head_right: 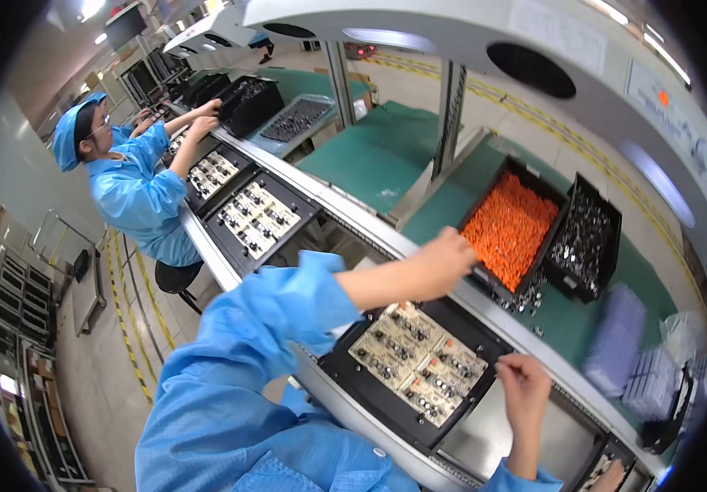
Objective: Assembling components onto circuit boards on an assembly line.
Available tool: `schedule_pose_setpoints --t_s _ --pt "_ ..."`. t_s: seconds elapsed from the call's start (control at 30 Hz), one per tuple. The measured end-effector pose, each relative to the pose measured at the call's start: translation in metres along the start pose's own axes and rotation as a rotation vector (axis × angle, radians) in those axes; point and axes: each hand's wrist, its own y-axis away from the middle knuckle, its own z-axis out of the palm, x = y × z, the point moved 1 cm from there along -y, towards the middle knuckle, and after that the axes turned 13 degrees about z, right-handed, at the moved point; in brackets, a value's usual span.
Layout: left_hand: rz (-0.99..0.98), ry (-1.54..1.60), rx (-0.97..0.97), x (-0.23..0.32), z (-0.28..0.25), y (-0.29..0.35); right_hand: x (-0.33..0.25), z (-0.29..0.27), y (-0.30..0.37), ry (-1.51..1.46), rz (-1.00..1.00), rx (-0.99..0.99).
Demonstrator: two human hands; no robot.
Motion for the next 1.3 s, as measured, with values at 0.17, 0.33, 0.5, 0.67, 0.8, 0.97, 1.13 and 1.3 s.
schedule_pose_setpoints --t_s 0.17,0.33,0.5,0.67,0.8,0.97,1.13,1.3 --pt "-0.04 -0.278 -0.007 0.0 0.053 -0.052 -0.02 0.03 0.003 0.083 -0.1 -0.067" --pt "-0.13 -0.074 0.019 -0.016 0.042 -0.075 -0.025 0.033 0.009 0.071 -0.076 -0.054" --pt "-0.201 -0.062 -0.045 -0.02 0.045 -0.077 -0.046 0.051 0.01 0.17 -0.16 -0.053" --pt "-0.272 -0.022 -0.044 -0.018 0.04 -0.078 -0.058 0.062 0.009 0.259 -0.2 -0.035" --pt "-0.31 0.053 0.044 -0.017 0.035 -0.073 -0.067 0.072 0.007 0.354 -0.215 -0.053" --pt "-0.41 0.27 0.14 -0.028 0.04 -0.077 -0.071 0.076 0.014 0.397 -0.226 -0.039" --pt "-0.579 0.59 0.339 -0.036 0.052 -0.082 -0.063 0.077 0.01 0.373 -0.216 -0.044" --pt "-0.927 1.996 0.5 -0.043 0.019 -0.075 -0.06 0.077 0.007 0.387 -0.21 -0.011"
